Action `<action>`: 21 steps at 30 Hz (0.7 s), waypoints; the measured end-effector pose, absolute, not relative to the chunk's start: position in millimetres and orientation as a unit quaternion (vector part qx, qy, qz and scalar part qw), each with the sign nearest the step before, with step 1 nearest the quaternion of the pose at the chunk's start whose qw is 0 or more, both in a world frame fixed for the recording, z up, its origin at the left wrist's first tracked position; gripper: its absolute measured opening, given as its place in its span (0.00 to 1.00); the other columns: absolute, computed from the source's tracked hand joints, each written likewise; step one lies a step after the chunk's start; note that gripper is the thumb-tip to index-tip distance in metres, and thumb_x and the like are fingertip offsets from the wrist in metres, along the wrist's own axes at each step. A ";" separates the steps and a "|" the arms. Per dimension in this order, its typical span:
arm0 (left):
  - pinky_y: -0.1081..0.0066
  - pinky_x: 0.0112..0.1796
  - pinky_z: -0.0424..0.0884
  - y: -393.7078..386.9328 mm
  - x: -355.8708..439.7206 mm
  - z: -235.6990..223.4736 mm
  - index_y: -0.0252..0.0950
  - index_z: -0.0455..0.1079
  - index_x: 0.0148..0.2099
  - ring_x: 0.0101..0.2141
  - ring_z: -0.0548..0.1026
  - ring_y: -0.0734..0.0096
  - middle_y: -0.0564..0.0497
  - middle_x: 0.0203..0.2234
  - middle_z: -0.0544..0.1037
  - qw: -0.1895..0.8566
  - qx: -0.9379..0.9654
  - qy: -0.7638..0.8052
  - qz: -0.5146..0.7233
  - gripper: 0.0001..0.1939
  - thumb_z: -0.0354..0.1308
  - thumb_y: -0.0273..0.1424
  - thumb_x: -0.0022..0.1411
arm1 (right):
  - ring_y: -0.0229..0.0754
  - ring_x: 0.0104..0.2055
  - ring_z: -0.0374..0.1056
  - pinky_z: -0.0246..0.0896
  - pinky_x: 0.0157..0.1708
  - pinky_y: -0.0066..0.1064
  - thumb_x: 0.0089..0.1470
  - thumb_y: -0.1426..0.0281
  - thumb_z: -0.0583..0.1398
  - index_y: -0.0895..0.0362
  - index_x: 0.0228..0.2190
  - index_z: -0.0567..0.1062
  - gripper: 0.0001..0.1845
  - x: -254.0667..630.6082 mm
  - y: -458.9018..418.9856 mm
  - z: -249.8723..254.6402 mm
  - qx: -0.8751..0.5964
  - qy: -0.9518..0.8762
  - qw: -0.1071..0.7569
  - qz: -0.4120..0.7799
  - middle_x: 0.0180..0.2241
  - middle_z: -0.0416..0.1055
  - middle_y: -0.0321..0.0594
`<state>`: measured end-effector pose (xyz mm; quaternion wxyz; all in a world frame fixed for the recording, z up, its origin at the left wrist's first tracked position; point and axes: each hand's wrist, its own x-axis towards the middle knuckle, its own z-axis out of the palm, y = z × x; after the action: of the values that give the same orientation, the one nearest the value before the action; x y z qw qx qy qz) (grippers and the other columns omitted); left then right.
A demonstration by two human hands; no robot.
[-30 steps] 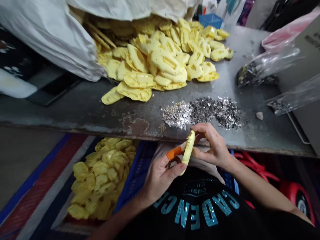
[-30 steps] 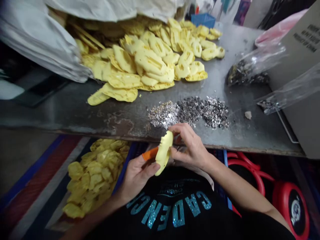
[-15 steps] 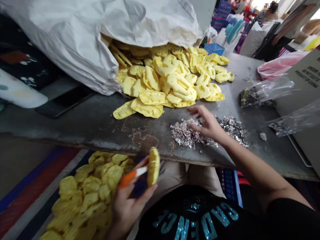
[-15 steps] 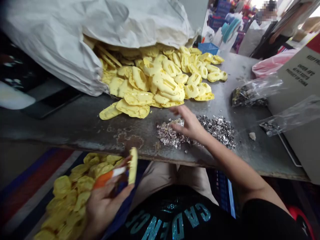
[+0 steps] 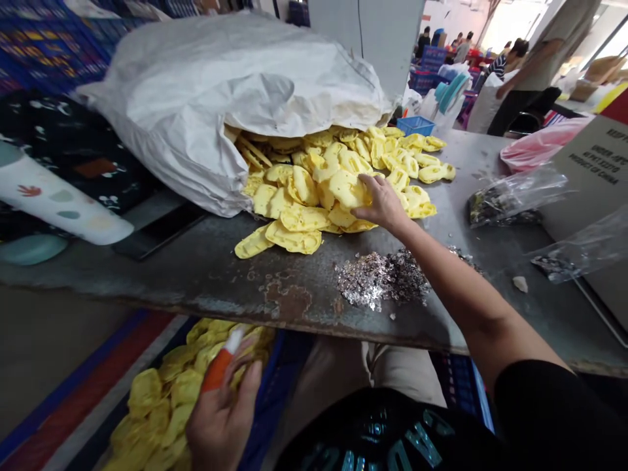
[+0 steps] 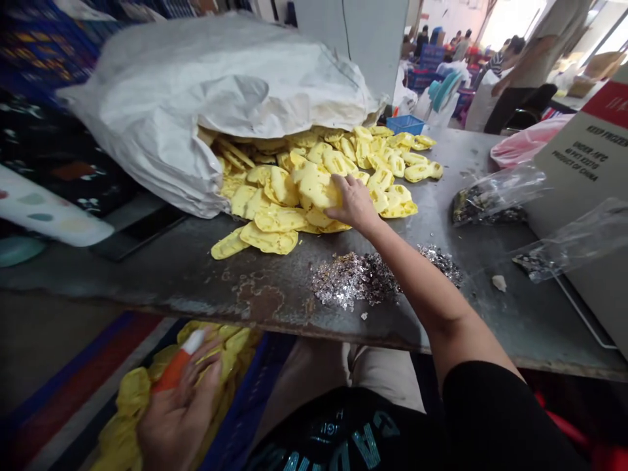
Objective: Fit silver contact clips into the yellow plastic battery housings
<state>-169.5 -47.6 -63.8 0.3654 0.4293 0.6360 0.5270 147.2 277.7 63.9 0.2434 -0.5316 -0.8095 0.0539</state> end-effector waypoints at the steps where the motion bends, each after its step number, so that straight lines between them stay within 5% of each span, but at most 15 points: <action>1: 0.52 0.70 0.71 -38.3 -149.3 -57.4 0.47 0.74 0.71 0.68 0.75 0.45 0.47 0.71 0.76 0.360 0.432 0.623 0.544 0.27 0.70 0.39 0.73 | 0.63 0.65 0.69 0.67 0.68 0.55 0.54 0.62 0.72 0.63 0.71 0.66 0.48 155.5 260.6 63.6 -0.512 -0.819 0.253 0.063 0.64 0.72 0.60; 4: 0.58 0.58 0.81 -9.6 -95.3 -31.1 0.46 0.76 0.70 0.60 0.82 0.50 0.43 0.70 0.78 0.464 0.451 0.538 0.540 0.26 0.68 0.43 0.74 | 0.57 0.61 0.72 0.72 0.61 0.52 0.57 0.56 0.73 0.58 0.70 0.66 0.47 182.9 188.4 51.8 -0.398 -0.857 0.296 0.140 0.63 0.75 0.56; 6: 0.54 0.52 0.84 4.3 -72.2 -18.1 0.47 0.73 0.72 0.62 0.81 0.43 0.40 0.73 0.74 0.617 0.416 0.431 0.510 0.33 0.69 0.51 0.71 | 0.55 0.61 0.72 0.73 0.59 0.50 0.59 0.54 0.71 0.56 0.71 0.65 0.46 199.1 130.2 38.3 -0.328 -0.876 0.299 0.190 0.64 0.75 0.54; 9: 0.47 0.42 0.87 11.8 -56.1 -21.0 0.38 0.77 0.67 0.59 0.82 0.33 0.31 0.64 0.81 0.816 0.308 0.322 0.368 0.46 0.61 0.69 0.66 | 0.55 0.61 0.72 0.70 0.59 0.50 0.63 0.57 0.68 0.56 0.73 0.64 0.43 215.1 51.7 20.8 -0.278 -0.908 0.238 0.204 0.64 0.76 0.54; 13: 0.54 0.35 0.88 0.6 -44.2 -42.0 0.39 0.83 0.59 0.41 0.89 0.45 0.38 0.48 0.89 0.905 0.243 0.276 0.212 0.31 0.66 0.59 0.69 | 0.58 0.65 0.70 0.67 0.57 0.49 0.67 0.65 0.64 0.62 0.74 0.62 0.40 227.8 -8.2 8.4 -0.278 -0.922 0.181 0.198 0.68 0.74 0.56; 16: 0.57 0.35 0.86 -9.9 -27.9 -39.1 0.38 0.85 0.54 0.37 0.89 0.46 0.38 0.43 0.89 0.924 0.232 0.263 0.156 0.28 0.70 0.55 0.66 | 0.55 0.72 0.66 0.64 0.61 0.47 0.72 0.63 0.61 0.62 0.73 0.62 0.35 243.6 -25.6 4.6 -0.276 -0.917 0.203 0.204 0.72 0.71 0.55; 19: 0.63 0.33 0.83 -14.9 -10.8 -20.7 0.41 0.84 0.60 0.41 0.89 0.44 0.39 0.49 0.89 0.928 0.238 0.245 0.150 0.28 0.72 0.49 0.62 | 0.52 0.71 0.69 0.64 0.63 0.47 0.73 0.54 0.63 0.54 0.69 0.69 0.31 274.4 -29.6 -2.2 -0.328 -0.873 0.289 0.214 0.72 0.72 0.51; 21: 0.66 0.33 0.82 -16.3 -4.0 -9.4 0.41 0.81 0.66 0.44 0.88 0.45 0.35 0.56 0.87 0.920 0.250 0.247 0.176 0.33 0.71 0.47 0.62 | 0.51 0.63 0.74 0.66 0.61 0.47 0.73 0.54 0.64 0.50 0.59 0.78 0.20 300.0 -26.9 -11.2 -0.451 -0.796 0.354 0.192 0.62 0.80 0.45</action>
<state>-4.0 -16.3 -9.4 0.9195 0.2502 0.2471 0.1756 300.0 -26.9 -11.2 0.3542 -0.4514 -0.7963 0.1916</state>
